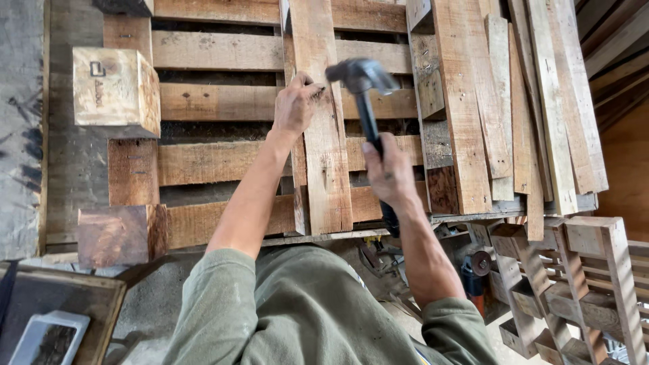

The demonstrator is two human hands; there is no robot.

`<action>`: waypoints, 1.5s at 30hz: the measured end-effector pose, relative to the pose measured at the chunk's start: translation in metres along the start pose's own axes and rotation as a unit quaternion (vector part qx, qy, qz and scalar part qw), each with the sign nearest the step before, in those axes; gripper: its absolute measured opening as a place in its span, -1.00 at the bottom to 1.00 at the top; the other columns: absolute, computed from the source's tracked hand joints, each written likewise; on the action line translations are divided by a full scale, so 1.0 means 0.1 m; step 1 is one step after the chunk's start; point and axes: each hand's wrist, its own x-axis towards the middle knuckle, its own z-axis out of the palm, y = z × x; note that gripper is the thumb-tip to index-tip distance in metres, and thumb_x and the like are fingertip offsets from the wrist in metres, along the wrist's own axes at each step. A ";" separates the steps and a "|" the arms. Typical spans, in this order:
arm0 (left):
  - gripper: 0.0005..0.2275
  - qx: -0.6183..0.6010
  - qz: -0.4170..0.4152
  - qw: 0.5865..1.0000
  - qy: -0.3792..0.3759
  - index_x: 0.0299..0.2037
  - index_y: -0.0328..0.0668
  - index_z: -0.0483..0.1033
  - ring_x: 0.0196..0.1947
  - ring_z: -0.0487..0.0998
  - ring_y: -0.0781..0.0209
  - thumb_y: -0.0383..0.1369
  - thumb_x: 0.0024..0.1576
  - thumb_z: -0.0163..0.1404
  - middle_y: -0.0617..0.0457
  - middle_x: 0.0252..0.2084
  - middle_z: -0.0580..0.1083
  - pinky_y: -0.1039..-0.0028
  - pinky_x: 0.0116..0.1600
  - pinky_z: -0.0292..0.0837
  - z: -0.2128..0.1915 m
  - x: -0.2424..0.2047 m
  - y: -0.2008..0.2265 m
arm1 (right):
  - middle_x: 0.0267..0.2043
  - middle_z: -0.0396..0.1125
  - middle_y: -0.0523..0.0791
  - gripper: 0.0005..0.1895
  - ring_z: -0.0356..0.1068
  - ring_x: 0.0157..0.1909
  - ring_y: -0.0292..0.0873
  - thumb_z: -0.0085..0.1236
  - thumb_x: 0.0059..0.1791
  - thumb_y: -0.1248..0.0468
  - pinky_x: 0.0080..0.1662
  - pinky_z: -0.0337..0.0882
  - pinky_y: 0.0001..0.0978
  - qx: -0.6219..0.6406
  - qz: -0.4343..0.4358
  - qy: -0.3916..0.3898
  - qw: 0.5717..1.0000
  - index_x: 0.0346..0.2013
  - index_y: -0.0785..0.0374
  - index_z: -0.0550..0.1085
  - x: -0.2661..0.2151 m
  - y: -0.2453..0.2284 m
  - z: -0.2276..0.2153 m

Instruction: The person assembles a wooden pallet by placing planks across a base frame and hammering nails to secure them. They repeatedly position planks, drive nails with a hammer, and adjust the pieces to align with the pallet structure.

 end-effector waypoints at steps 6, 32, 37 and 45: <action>-0.34 -0.109 -0.147 0.981 0.064 0.43 -0.42 0.10 0.28 0.41 -0.23 -0.13 0.33 0.15 -0.39 0.39 0.28 -0.09 0.23 0.38 -0.56 -0.58 0.47 | -0.36 0.33 -0.13 -0.64 0.31 -0.49 -0.30 -0.13 0.24 -0.02 -0.49 0.40 -0.47 0.229 -0.279 0.185 0.914 0.01 0.24 0.27 -0.32 -0.23 -0.50; -0.32 -0.197 -0.342 0.918 -0.032 0.53 -0.09 0.05 0.36 0.34 -0.18 -0.10 0.19 -0.07 -0.14 0.37 0.34 0.01 0.37 0.25 -0.56 -1.19 1.18 | -0.49 0.32 -0.17 -0.64 0.30 -0.59 -0.31 -0.12 0.19 -0.03 -0.60 0.40 -0.40 0.100 -0.010 0.006 0.995 -0.13 0.22 0.29 0.10 0.30 -0.04; -0.32 -0.190 -0.333 0.923 -0.026 0.47 -0.18 0.04 0.43 0.23 -0.20 -0.05 0.22 -0.01 -0.18 0.46 0.21 -0.06 0.41 0.05 -0.55 -1.30 1.18 | -0.33 0.41 -0.10 -0.67 0.40 -0.43 -0.23 0.03 0.19 -0.08 -0.41 0.46 -0.35 0.377 -0.286 0.196 0.859 0.01 0.08 0.42 -0.11 -0.14 -0.81; -0.44 -0.128 -0.283 0.949 0.048 0.35 -0.26 0.24 0.22 0.49 -0.18 -0.08 0.23 0.00 -0.26 0.22 0.47 0.10 0.25 0.41 -0.38 -1.47 1.13 | -0.46 0.29 -0.13 -0.67 0.24 -0.64 -0.27 -0.13 0.16 0.01 -0.65 0.30 -0.42 -0.055 0.110 -0.083 0.989 -0.06 0.23 0.27 0.17 0.29 0.06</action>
